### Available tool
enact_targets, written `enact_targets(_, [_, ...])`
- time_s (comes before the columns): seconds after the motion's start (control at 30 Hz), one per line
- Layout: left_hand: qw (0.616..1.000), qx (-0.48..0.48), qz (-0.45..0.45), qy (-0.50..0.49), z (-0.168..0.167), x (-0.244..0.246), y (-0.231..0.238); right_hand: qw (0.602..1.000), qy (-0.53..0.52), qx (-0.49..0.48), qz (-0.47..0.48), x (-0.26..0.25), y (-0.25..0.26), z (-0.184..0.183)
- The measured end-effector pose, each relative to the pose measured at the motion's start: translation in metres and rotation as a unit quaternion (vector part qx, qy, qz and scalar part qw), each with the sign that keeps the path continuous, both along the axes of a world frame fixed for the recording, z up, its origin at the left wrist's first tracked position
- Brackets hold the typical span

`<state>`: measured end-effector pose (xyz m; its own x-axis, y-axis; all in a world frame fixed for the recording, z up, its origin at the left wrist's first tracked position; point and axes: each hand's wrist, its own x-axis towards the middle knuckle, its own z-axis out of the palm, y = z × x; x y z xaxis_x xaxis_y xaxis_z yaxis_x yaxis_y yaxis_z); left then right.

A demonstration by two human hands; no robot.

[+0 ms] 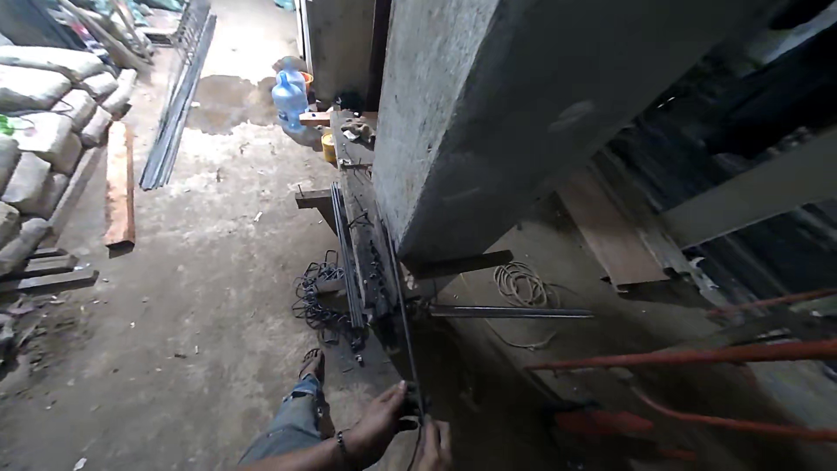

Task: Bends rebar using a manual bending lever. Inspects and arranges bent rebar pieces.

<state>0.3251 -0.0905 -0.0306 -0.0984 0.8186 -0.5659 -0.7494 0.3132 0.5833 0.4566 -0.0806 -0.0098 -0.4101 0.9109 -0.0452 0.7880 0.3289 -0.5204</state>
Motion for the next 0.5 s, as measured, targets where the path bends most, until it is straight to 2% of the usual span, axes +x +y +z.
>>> enact_targets(0.13, [0.999,-0.015,0.026,-0.017,-0.001,0.02,0.002,1.0,-0.024,0.005,-0.003,0.0,-0.002,0.01])
enact_targets(0.23, [0.998,0.044,0.039,0.018,0.004,0.023,0.001,0.999,0.022,0.039,0.007,0.014,-0.012,0.004])
enact_targets(0.3, [0.997,0.062,0.033,0.036,0.002,0.024,0.0,0.999,0.017,0.032,0.021,0.022,-0.018,0.001])
enact_targets(0.43, [0.999,-0.023,0.037,-0.001,-0.009,0.027,0.001,0.995,-0.074,-0.069,0.022,0.02,-0.018,0.003])
enact_targets(0.5, [0.998,-0.037,0.044,-0.017,-0.016,0.027,0.001,0.993,-0.084,-0.085,0.018,0.017,-0.015,0.001])
